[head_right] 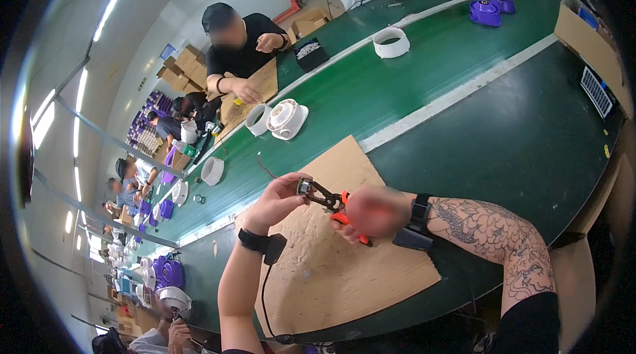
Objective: The person uses pliers to manipulate wires inside purple and white plastic housings on a green assembly table. They repeatedly pick up the housings, use the pliers to adjust internal components, and place the items back on the table. Other workers are visible in the background performing similar tasks.
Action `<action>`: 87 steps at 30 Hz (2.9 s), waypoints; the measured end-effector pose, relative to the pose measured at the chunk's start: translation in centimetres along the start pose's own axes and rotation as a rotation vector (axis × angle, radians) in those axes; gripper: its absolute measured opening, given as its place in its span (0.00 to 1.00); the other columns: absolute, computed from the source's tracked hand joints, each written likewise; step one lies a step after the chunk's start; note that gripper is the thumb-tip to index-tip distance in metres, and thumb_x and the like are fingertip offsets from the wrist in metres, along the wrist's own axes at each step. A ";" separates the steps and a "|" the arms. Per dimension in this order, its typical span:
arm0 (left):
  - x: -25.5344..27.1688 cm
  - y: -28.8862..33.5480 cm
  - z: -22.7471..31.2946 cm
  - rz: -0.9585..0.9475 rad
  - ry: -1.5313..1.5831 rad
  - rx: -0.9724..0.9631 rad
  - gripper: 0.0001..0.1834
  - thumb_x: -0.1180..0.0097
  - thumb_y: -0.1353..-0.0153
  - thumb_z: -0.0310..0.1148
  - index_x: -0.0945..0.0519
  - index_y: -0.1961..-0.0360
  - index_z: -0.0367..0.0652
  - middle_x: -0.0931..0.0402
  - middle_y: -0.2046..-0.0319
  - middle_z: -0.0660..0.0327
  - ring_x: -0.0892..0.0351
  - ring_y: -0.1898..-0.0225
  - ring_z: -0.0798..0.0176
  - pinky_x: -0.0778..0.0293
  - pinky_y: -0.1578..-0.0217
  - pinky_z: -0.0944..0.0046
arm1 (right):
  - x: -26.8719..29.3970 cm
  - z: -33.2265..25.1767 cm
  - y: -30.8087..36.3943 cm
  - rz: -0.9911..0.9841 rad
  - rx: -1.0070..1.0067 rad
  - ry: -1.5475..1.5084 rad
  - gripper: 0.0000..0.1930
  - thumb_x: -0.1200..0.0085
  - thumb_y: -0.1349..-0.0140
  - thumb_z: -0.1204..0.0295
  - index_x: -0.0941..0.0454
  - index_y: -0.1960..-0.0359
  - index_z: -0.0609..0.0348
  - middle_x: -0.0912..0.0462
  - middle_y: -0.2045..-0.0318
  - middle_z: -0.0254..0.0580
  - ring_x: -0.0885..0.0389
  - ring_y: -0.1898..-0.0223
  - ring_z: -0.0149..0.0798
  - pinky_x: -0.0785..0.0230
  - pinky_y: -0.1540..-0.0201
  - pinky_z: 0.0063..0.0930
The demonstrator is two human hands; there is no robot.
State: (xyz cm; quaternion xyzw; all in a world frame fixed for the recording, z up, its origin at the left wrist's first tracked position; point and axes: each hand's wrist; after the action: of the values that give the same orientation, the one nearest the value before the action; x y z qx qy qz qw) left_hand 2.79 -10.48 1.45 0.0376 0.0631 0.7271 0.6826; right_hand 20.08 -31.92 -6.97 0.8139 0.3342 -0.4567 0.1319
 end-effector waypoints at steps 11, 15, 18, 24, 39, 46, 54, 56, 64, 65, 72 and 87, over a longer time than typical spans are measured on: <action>13.2 -4.0 -5.2 0.883 -0.585 0.245 0.15 0.27 0.40 0.39 0.12 0.64 0.36 0.21 0.79 0.66 0.27 0.81 0.74 0.34 0.80 0.69 | -0.3 0.4 0.0 0.028 0.023 -0.147 0.21 0.44 0.47 0.64 0.24 0.54 0.64 0.22 0.63 0.39 0.26 0.62 0.35 0.34 0.51 0.33; 16.5 -7.5 -7.0 1.013 -0.629 0.267 0.14 0.27 0.43 0.39 0.13 0.72 0.37 0.18 0.80 0.65 0.22 0.81 0.71 0.29 0.78 0.68 | 0.3 0.8 0.4 -0.011 0.003 -0.121 0.23 0.42 0.47 0.61 0.24 0.53 0.63 0.24 0.63 0.39 0.26 0.60 0.35 0.34 0.50 0.31; 20.0 -7.3 -8.9 1.098 -0.633 0.129 0.40 0.27 0.45 0.34 0.27 0.35 0.22 0.11 0.62 0.55 0.14 0.67 0.67 0.19 0.66 0.67 | -0.7 0.9 -0.9 -0.045 -0.027 -0.098 0.25 0.41 0.49 0.59 0.25 0.52 0.62 0.25 0.64 0.38 0.27 0.59 0.36 0.35 0.49 0.32; 13.9 -9.5 -8.3 1.107 -0.449 -0.063 0.42 0.29 0.42 0.31 0.35 0.30 0.29 0.16 0.49 0.48 0.14 0.58 0.62 0.17 0.60 0.63 | -0.7 0.4 -0.2 0.080 -0.013 -0.087 0.27 0.40 0.52 0.60 0.25 0.53 0.64 0.26 0.64 0.40 0.28 0.59 0.39 0.36 0.48 0.34; -0.3 -5.2 -7.8 0.557 -0.280 -0.222 0.10 0.36 0.33 0.31 0.18 0.57 0.35 0.16 0.65 0.63 0.17 0.63 0.73 0.20 0.59 0.67 | -1.6 0.1 -0.4 0.253 0.005 -0.082 0.32 0.40 0.64 0.59 0.25 0.55 0.67 0.24 0.65 0.45 0.25 0.58 0.46 0.35 0.47 0.37; 1.4 -4.2 -9.3 0.610 -0.091 -0.238 0.07 0.37 0.31 0.30 0.18 0.57 0.38 0.17 0.66 0.66 0.19 0.66 0.73 0.22 0.62 0.69 | -0.3 0.6 -1.5 0.177 0.017 -0.120 0.32 0.40 0.59 0.61 0.24 0.51 0.69 0.21 0.63 0.48 0.24 0.56 0.47 0.35 0.45 0.39; 1.6 -4.5 -8.9 0.633 0.029 -0.165 0.06 0.39 0.31 0.33 0.18 0.57 0.43 0.26 0.72 0.72 0.30 0.71 0.77 0.34 0.72 0.73 | 0.3 1.8 -0.6 0.154 0.053 -0.251 0.27 0.41 0.46 0.64 0.25 0.46 0.69 0.20 0.56 0.48 0.22 0.52 0.45 0.33 0.41 0.43; 2.9 -3.6 -9.9 0.618 0.106 -0.198 0.05 0.38 0.31 0.31 0.18 0.59 0.41 0.23 0.70 0.69 0.27 0.69 0.74 0.30 0.68 0.71 | 0.0 1.9 -1.3 0.179 0.044 -0.218 0.28 0.41 0.47 0.64 0.26 0.45 0.69 0.21 0.56 0.48 0.23 0.51 0.46 0.34 0.40 0.42; 2.4 -2.3 -8.3 0.613 0.077 -0.202 0.06 0.38 0.31 0.31 0.18 0.57 0.40 0.23 0.70 0.69 0.27 0.70 0.75 0.31 0.69 0.71 | -1.2 1.9 -2.9 0.054 0.086 -0.165 0.21 0.46 0.39 0.65 0.22 0.49 0.68 0.19 0.57 0.46 0.21 0.53 0.46 0.32 0.40 0.41; 2.5 -2.5 -8.5 0.600 0.072 -0.201 0.06 0.38 0.31 0.31 0.18 0.57 0.41 0.23 0.70 0.69 0.27 0.70 0.75 0.31 0.70 0.71 | -1.4 2.1 -3.0 0.068 0.101 -0.184 0.21 0.45 0.40 0.65 0.22 0.49 0.67 0.19 0.56 0.45 0.22 0.53 0.45 0.32 0.40 0.41; 3.1 -2.4 -8.1 0.594 -0.016 -0.206 0.08 0.37 0.30 0.34 0.17 0.55 0.42 0.21 0.69 0.69 0.24 0.68 0.75 0.27 0.67 0.71 | -2.9 1.7 -3.7 0.196 0.098 -0.116 0.28 0.39 0.49 0.61 0.23 0.50 0.69 0.21 0.59 0.49 0.24 0.53 0.47 0.35 0.41 0.41; 3.7 -1.5 -8.7 0.572 -0.047 -0.251 0.09 0.36 0.31 0.32 0.18 0.55 0.38 0.17 0.65 0.66 0.20 0.64 0.74 0.22 0.62 0.69 | -3.4 1.5 -4.6 0.237 0.036 -0.088 0.31 0.40 0.54 0.58 0.24 0.50 0.69 0.21 0.62 0.47 0.23 0.53 0.48 0.37 0.38 0.42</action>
State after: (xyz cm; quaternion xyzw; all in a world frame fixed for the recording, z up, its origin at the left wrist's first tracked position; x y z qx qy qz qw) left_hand 2.80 -7.10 -7.48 -0.0138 -0.0562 0.8907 0.4509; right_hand 14.83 -30.74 -4.61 0.8290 0.2215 -0.4791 0.1849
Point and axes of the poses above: each hand's wrist, its own y-axis away from the middle knuckle, its own x-axis out of the back of the hand, z = x × y
